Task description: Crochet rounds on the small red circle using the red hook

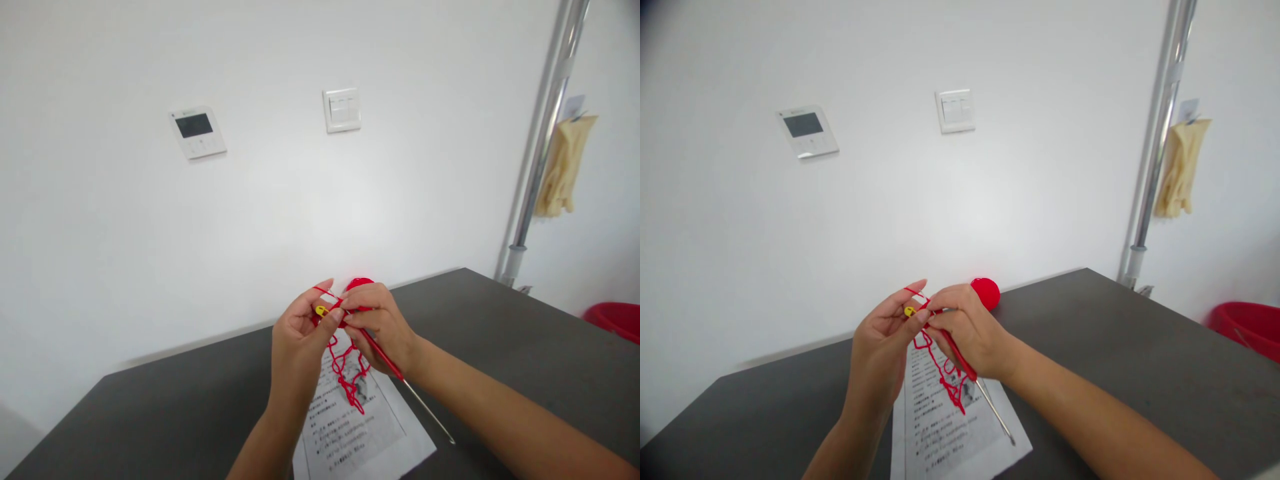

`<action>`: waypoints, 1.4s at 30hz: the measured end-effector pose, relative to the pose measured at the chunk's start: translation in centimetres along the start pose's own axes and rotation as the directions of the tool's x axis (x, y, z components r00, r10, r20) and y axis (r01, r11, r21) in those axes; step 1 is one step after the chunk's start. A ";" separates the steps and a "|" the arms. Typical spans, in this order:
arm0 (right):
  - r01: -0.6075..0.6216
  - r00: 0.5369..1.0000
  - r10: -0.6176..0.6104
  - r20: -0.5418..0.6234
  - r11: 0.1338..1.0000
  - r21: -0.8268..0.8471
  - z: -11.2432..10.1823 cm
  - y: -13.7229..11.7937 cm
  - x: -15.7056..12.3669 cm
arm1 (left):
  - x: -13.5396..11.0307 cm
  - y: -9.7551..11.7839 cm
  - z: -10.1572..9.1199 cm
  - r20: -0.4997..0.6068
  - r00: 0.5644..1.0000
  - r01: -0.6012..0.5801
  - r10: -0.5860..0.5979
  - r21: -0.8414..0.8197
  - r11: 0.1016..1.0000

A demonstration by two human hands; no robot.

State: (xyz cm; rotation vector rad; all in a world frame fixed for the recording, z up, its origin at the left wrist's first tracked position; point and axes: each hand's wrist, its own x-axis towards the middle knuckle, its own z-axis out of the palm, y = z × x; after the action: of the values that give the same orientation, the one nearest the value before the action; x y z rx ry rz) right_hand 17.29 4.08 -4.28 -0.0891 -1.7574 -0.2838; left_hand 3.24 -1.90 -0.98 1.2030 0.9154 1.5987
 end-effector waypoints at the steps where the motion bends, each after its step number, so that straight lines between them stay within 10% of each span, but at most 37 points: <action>1: -0.019 1.000 0.019 0.018 1.000 -0.001 0.0 -0.2 0.1 | 0.1 0.1 -0.4 -0.002 0.999 -0.046 0.046 0.112 0.993; 6: -0.089 0.992 0.086 0.092 0.996 0.030 -1.0 -1.0 1.5 | 1.2 1.2 -2.6 0.156 0.951 -0.307 0.266 0.550 0.777; 14: -0.325 0.929 0.292 0.227 0.938 0.122 -2.3 -2.0 2.2 | 2.7 1.5 -4.2 0.306 0.849 -0.514 0.431 0.668 0.538; 18: -0.700 0.714 0.637 0.290 0.653 0.289 -2.3 -1.7 2.3 | 3.2 1.3 -4.3 0.302 0.866 -0.495 0.399 0.639 0.589; 22: -0.753 0.553 0.747 0.369 0.259 0.604 -1.6 -1.3 2.3 | 3.1 1.6 -4.5 0.201 0.958 -0.278 0.203 0.490 0.826; 25: -0.662 0.655 0.687 0.314 0.322 0.677 -1.5 -1.4 2.1 | 3.0 1.9 -4.6 0.252 0.965 0.007 -0.067 0.231 0.973; 28: -0.432 0.901 0.389 0.194 0.751 0.499 -2.1 -1.4 2.2 | 2.8 2.0 -4.5 0.352 0.919 0.169 -0.178 0.057 0.984; 30: -0.207 0.968 0.147 0.203 0.924 0.320 -2.5 -1.1 2.4 | 2.7 2.1 -4.4 0.387 0.901 0.208 -0.195 0.008 0.978; 35: 0.113 0.961 -0.139 0.238 0.986 0.123 -2.2 -0.6 2.6 | 2.4 2.2 -4.3 0.412 0.879 0.233 -0.240 0.067 0.970; 42: -0.080 0.965 0.034 0.260 0.982 0.169 -2.6 -1.0 2.6 | 2.6 3.5 -5.1 0.413 0.904 -0.105 -0.114 0.471 0.876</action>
State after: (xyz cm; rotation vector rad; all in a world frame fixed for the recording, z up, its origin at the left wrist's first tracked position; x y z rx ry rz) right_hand 19.04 2.22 -1.47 -0.0485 -2.0256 -0.0724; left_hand -2.75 -0.77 1.77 1.8147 1.0487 1.0434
